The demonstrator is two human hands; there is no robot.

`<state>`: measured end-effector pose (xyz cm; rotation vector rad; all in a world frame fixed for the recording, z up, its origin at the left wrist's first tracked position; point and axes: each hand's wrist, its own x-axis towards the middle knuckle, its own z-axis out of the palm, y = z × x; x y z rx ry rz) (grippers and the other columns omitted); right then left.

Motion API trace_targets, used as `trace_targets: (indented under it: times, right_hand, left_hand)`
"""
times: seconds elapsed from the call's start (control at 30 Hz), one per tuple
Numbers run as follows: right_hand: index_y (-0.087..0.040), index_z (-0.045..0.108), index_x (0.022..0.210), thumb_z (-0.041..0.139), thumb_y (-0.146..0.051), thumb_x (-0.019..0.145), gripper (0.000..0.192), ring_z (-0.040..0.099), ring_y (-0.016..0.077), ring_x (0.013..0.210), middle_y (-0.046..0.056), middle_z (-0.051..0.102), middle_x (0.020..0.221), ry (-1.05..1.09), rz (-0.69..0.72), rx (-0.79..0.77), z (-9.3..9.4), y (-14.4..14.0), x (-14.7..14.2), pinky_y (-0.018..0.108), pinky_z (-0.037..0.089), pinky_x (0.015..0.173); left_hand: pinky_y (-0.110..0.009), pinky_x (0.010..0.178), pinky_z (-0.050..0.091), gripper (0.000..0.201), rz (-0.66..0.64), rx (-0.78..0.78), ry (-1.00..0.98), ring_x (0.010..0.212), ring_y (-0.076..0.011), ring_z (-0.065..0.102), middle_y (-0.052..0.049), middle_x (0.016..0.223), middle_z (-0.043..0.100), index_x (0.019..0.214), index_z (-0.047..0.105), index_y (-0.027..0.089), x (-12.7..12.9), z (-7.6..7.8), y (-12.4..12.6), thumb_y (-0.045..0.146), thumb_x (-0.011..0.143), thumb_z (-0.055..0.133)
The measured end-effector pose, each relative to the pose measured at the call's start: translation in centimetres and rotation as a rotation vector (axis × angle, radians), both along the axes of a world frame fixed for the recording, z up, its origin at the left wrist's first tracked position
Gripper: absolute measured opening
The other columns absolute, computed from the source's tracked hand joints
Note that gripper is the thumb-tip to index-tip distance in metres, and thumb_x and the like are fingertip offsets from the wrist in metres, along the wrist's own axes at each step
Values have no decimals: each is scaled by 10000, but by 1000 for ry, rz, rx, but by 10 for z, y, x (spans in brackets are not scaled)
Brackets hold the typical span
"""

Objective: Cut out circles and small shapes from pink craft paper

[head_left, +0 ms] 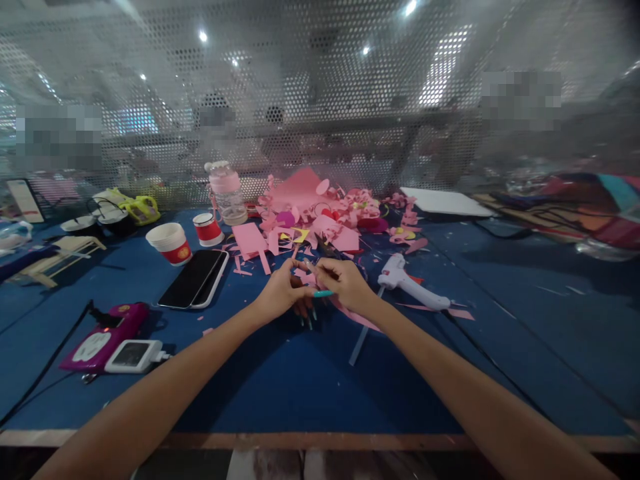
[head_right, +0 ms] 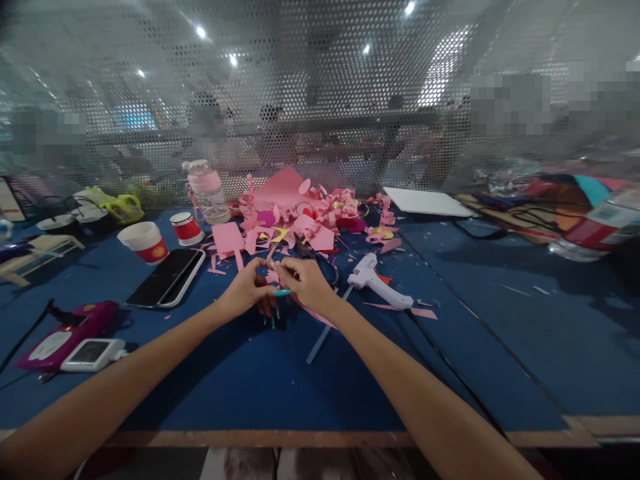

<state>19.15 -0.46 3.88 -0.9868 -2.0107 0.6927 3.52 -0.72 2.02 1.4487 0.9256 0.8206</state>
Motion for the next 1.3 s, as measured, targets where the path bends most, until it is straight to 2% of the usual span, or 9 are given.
trace_targets:
  times: [0.13,0.27,0.47,0.63,0.73,0.9,1.03,1.13,1.3]
  right_hand:
    - [-166,386,536,419,-307,806,306,323,68,462,-48,358,479,-21,-49,19,0,0,0,196,245,449]
    - [-166,385,539,465,-280,779,277,336,66,465,-52,371,479,-20,-38,56,0,-1,-1,189,253,452]
    - [-168,409,565,369,-283,822,285,379,79,477,-36,408,498,-18,-20,54,-6,4,2,201,291,485]
    - [-172,418,594,352,-237,824,247,422,83,428,-33,463,476,-5,0,-79,-7,5,3,203,304,464]
    - [-177,388,561,395,-175,790,229,397,71,412,-49,428,447,-46,-23,-26,-5,4,3,194,286,453]
    - [-170,389,538,377,-348,859,368,387,70,428,-39,420,446,-89,-10,47,-5,4,0,201,280,457]
    - [-153,460,577,307,-508,859,478,415,76,439,-16,466,487,-27,-6,-43,-7,4,-2,205,295,446]
    - [-146,489,590,254,-590,834,558,433,75,408,0,500,490,56,19,-183,-6,2,-1,203,309,415]
    - [-152,498,606,455,-580,758,456,371,58,335,-55,422,398,96,82,-304,-6,3,0,187,265,357]
  left_hand:
    - [-184,317,420,251,-32,-39,9,351,-132,566,31,456,596,789,435,162,1,-3,1,355,716,579]
    - [-178,328,417,289,-20,-38,-38,359,-119,565,21,449,593,660,435,160,2,-3,1,420,731,541]
    - [-178,334,412,321,-18,-23,-68,364,-120,569,19,455,599,643,431,164,1,-2,1,453,719,548]
    - [-186,353,415,330,23,34,-49,375,-114,563,29,469,585,657,432,169,2,-4,2,477,749,505]
    - [-189,394,428,320,74,131,12,433,-110,575,24,539,596,715,463,166,1,-3,1,481,758,496]
    - [-212,444,442,382,129,330,119,476,-117,571,15,548,572,807,511,158,-1,-2,-1,486,841,318]
    - [-204,445,415,325,180,424,211,422,-98,522,36,480,525,727,486,165,-1,-4,-1,429,851,343]
    - [-200,435,405,297,238,412,199,421,-97,525,39,474,524,673,457,172,-1,-3,-1,407,839,384]
    - [-201,432,424,262,237,318,74,416,-92,527,40,483,542,651,464,165,-1,-2,-2,377,805,460]
